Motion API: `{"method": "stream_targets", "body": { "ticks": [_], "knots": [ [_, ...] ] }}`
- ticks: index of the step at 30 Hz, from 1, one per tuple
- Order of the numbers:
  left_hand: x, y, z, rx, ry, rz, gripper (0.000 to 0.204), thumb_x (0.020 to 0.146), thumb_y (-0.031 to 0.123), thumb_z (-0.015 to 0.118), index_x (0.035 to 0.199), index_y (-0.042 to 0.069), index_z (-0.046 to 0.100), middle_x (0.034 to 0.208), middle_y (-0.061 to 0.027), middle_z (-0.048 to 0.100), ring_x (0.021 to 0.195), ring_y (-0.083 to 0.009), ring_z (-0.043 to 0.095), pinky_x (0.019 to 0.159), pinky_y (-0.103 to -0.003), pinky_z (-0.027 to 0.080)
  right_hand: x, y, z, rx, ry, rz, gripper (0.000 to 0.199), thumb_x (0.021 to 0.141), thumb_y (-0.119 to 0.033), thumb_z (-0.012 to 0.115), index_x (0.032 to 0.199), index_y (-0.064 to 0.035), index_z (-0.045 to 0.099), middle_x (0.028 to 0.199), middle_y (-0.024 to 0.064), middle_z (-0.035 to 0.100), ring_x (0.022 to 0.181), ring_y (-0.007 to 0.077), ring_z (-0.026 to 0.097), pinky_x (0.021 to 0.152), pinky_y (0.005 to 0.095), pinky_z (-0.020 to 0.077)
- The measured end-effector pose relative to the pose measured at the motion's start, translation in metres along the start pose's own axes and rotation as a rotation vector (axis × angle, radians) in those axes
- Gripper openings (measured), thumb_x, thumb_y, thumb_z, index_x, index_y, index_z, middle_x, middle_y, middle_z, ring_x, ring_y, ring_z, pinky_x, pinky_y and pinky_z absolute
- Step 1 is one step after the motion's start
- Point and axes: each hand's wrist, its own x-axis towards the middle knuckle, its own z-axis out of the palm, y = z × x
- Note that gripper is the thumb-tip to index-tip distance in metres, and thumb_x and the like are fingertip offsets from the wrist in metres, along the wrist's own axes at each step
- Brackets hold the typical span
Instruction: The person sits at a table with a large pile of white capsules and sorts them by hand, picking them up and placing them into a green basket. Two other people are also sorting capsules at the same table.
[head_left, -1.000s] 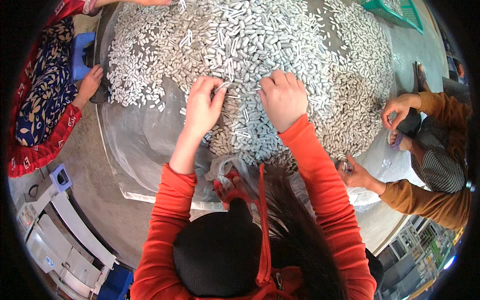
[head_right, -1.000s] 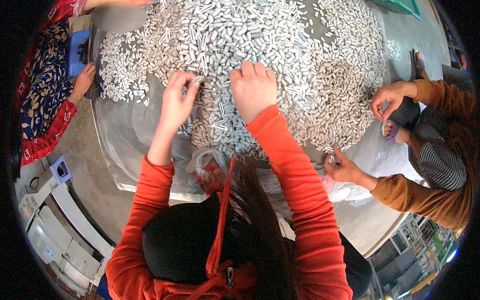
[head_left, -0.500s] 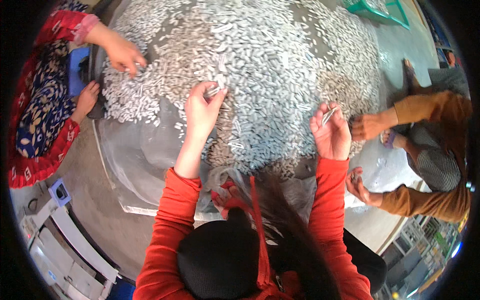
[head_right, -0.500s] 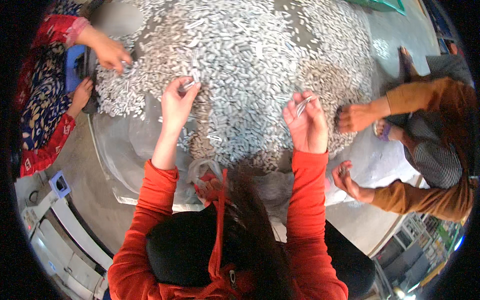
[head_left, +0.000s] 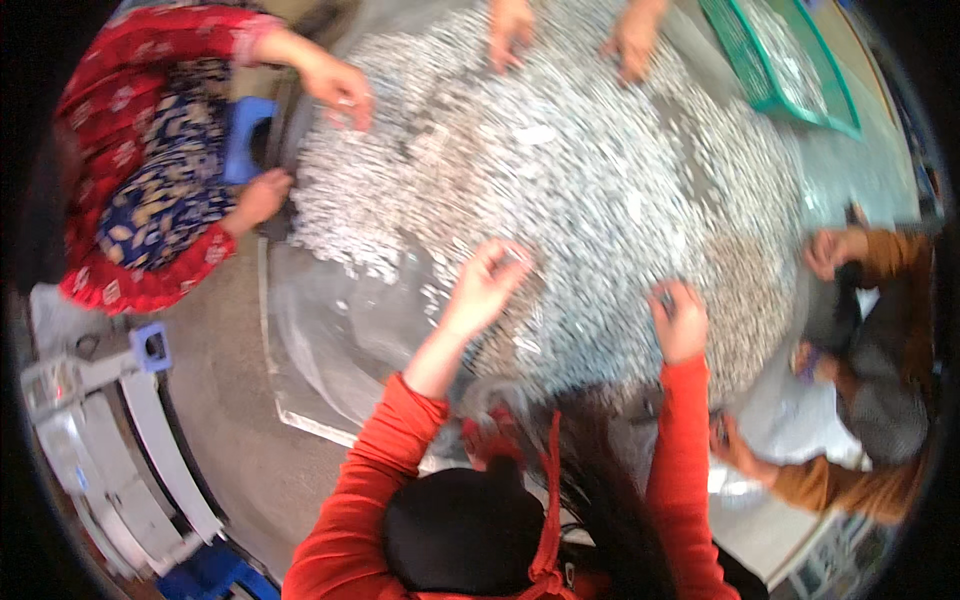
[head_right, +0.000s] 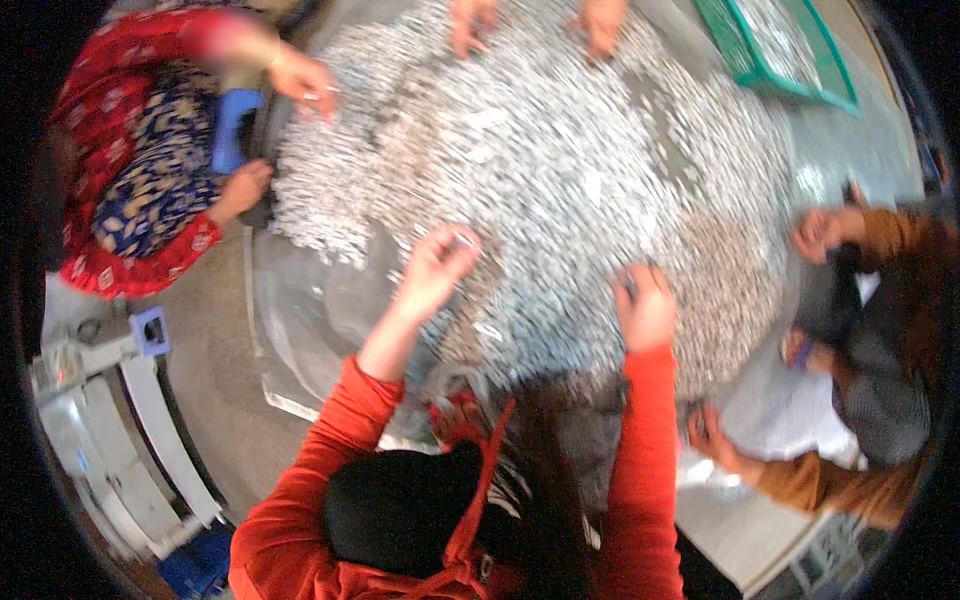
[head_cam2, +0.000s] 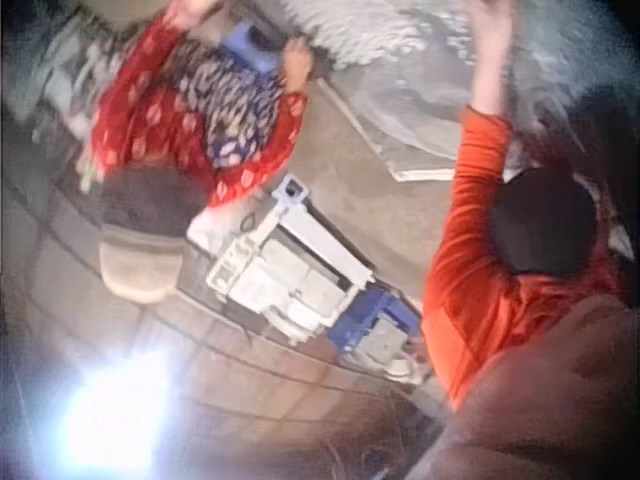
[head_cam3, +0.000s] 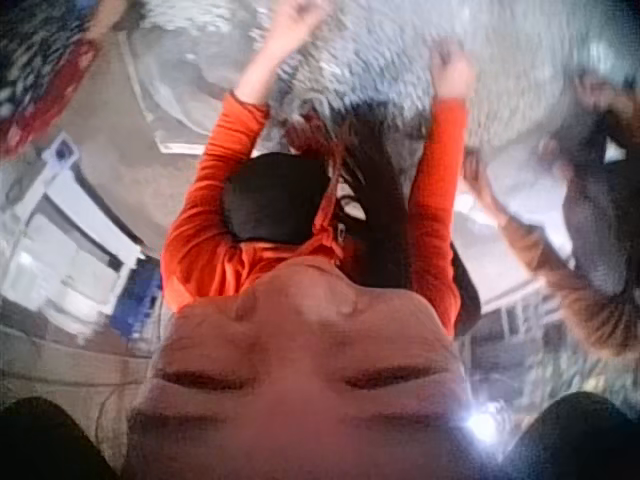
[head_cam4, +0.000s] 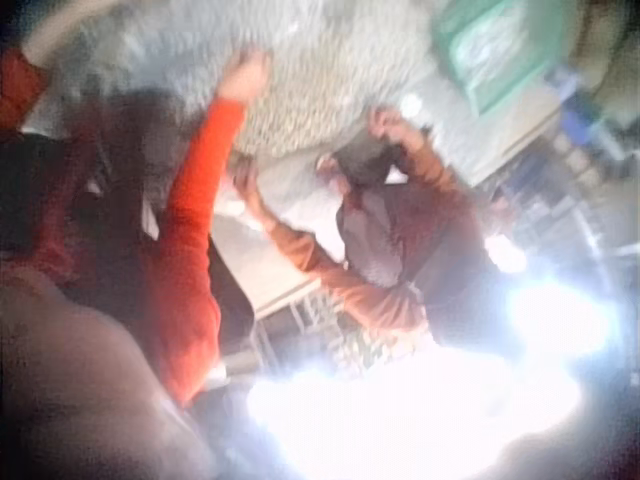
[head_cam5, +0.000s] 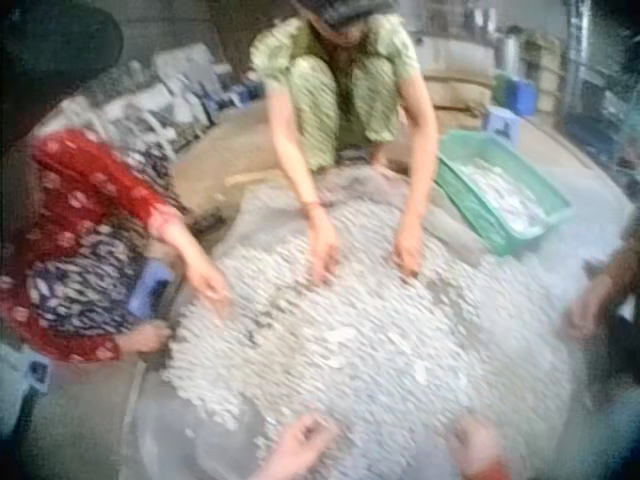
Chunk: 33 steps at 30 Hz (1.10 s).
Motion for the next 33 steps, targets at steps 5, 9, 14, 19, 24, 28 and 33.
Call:
{"method": "stream_targets", "body": {
  "ticks": [5, 9, 14, 19, 24, 28, 33],
  "knots": [
    [-0.017, 0.020, -0.010, -0.599, -0.108, -0.309, 0.020, 0.090, 0.024, 0.060, 0.100, 0.008, 0.055, 0.086, 0.0014, 0.058, 0.074, -0.0064, 0.053, 0.070, -0.021, 0.046, -0.005, 0.005, -0.003, 0.471, 0.021, 0.075, 0.008, 0.077, -0.004, 0.064, 0.081, -0.0044, 0.057, 0.080, 0.0063, 0.056, 0.074, 0.0190, 0.055, 0.065, 0.0285, 0.0447],
    [-0.029, 0.026, -0.017, -0.760, -0.170, -0.372, 0.015, 0.090, 0.023, 0.058, 0.096, 0.009, 0.056, 0.090, 0.0004, 0.061, 0.074, -0.0049, 0.054, 0.066, -0.020, 0.047, 0.002, -0.026, -0.012, 1.147, -0.024, 0.238, 0.008, 0.084, -0.001, 0.057, 0.087, -0.0055, 0.052, 0.080, 0.0002, 0.050, 0.071, 0.0119, 0.048, 0.064, 0.0234, 0.0405],
    [-0.040, 0.027, -0.026, -0.805, -0.046, -0.364, 0.016, 0.090, 0.015, 0.058, 0.104, 0.007, 0.058, 0.093, -0.0045, 0.064, 0.082, -0.0121, 0.062, 0.073, -0.026, 0.054, 0.017, -0.093, -0.002, 1.806, -0.247, 0.388, 0.039, 0.087, -0.002, 0.054, 0.124, 0.0000, 0.043, 0.090, 0.0032, 0.050, 0.081, 0.0116, 0.044, 0.074, 0.0258, 0.0378],
    [-0.036, 0.034, -0.018, -0.801, 0.020, -0.259, 0.015, 0.088, 0.010, 0.058, 0.103, 0.005, 0.058, 0.093, -0.0061, 0.063, 0.081, -0.0145, 0.062, 0.072, -0.026, 0.054, 0.019, -0.110, -0.013, 1.774, -0.192, 0.501, 0.024, 0.087, -0.005, 0.055, 0.111, -0.0023, 0.052, 0.094, 0.0052, 0.054, 0.082, 0.0152, 0.051, 0.073, 0.0292, 0.0430],
    [-0.022, 0.034, -0.020, -1.011, 0.007, -0.323, 0.020, 0.094, 0.026, 0.049, 0.098, 0.007, 0.053, 0.082, -0.0012, 0.053, 0.077, -0.0135, 0.055, 0.066, -0.027, 0.051, 0.025, -0.091, 0.010, 1.406, -0.121, 0.345, 0.012, 0.086, -0.009, 0.059, 0.097, -0.0034, 0.056, 0.085, 0.0018, 0.057, 0.073, 0.0099, 0.054, 0.066, 0.0246, 0.0437],
    [0.032, 0.028, -0.047, -0.775, -0.062, -0.109, 0.022, 0.095, 0.026, 0.046, 0.096, 0.006, 0.056, 0.073, 0.0004, 0.048, 0.073, -0.0152, 0.054, 0.062, -0.024, 0.046, 0.079, -0.126, 0.029, 0.784, 0.128, -0.016, 0.007, 0.083, -0.011, 0.062, 0.089, -0.0069, 0.060, 0.072, 0.0018, 0.058, 0.062, 0.0126, 0.054, 0.056, 0.0273, 0.0438],
    [0.114, 0.012, -0.034, 0.801, 0.566, 0.322, 0.017, 0.089, 0.019, 0.050, 0.089, 0.005, 0.060, 0.084, -0.0177, 0.063, 0.078, -0.0366, 0.059, 0.067, -0.043, 0.046, 0.139, -0.136, 0.060, 0.012, 0.281, -0.313, 0.012, 0.084, -0.018, 0.059, 0.094, -0.0153, 0.064, 0.071, 0.0068, 0.057, 0.066, 0.0241, 0.056, 0.058, 0.0342, 0.0452]
  ]
}}
